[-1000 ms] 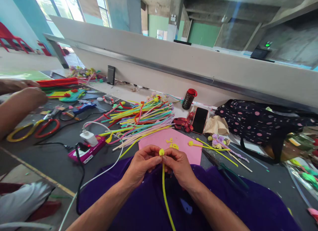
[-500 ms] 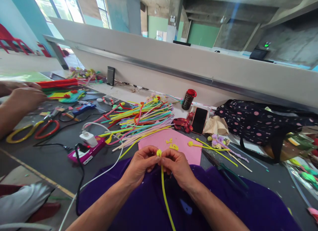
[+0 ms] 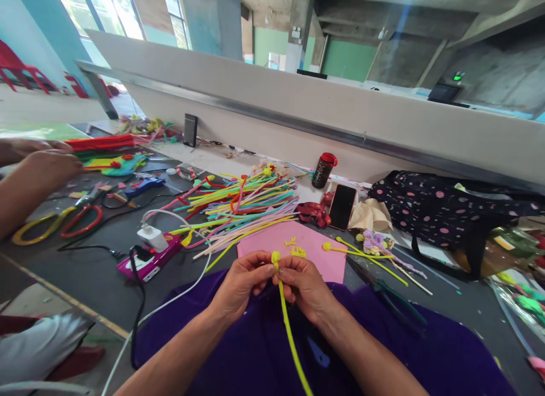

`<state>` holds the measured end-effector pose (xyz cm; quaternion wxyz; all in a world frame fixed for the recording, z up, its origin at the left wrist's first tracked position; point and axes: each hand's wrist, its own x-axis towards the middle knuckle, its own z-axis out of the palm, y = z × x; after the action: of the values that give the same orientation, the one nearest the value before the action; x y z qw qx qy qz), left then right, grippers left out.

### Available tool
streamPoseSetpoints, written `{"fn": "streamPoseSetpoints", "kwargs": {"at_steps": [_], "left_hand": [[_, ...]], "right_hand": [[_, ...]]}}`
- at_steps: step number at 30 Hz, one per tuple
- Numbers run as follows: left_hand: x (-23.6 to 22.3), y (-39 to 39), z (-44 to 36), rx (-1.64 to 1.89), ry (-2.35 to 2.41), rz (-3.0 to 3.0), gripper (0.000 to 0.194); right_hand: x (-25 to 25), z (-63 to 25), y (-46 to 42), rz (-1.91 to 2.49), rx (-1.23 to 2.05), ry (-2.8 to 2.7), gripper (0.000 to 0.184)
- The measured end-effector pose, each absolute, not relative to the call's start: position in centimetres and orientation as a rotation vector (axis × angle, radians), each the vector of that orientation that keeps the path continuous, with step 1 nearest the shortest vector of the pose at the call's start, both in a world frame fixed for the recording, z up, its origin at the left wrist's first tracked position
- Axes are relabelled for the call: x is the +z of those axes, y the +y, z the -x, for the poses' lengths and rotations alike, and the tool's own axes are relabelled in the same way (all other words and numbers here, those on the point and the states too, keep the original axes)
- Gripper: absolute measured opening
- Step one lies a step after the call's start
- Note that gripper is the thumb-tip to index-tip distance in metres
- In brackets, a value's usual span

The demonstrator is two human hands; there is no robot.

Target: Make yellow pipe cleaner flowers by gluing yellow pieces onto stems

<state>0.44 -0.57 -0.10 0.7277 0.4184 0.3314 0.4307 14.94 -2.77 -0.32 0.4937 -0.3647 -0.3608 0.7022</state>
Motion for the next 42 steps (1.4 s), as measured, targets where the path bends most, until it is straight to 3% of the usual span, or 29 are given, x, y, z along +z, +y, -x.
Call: {"fn": "streamPoseSetpoints", "kwargs": {"at_steps": [7,22,32,39,42], "left_hand": [[0.0,-0.7,-0.5,0.962,0.633,-0.932,0.015],[0.2,-0.9,-0.5,0.983,0.699,-0.936,0.016],[0.2,-0.5,-0.1,0.905,0.632,-0.914,0.015],[1.2,0.3,1.2,1.031,0.635,-0.766,0.013],[1.4,0.7,1.6,1.030,0.589,-0.759,0.015]], "right_hand": [[-0.5,-14.6,-3.0,0.874,1.755,-0.856,0.022],[-0.3,-14.4,-3.6,1.101,1.465,-1.173,0.017],[0.2,-14.3,-3.6,1.084,1.595,-1.148,0.020],[0.8,-13.7,-4.7,1.198,1.671,-1.495,0.017],[1.7,-14.0,-5.3,1.242,1.551,-1.857,0.016]]}}
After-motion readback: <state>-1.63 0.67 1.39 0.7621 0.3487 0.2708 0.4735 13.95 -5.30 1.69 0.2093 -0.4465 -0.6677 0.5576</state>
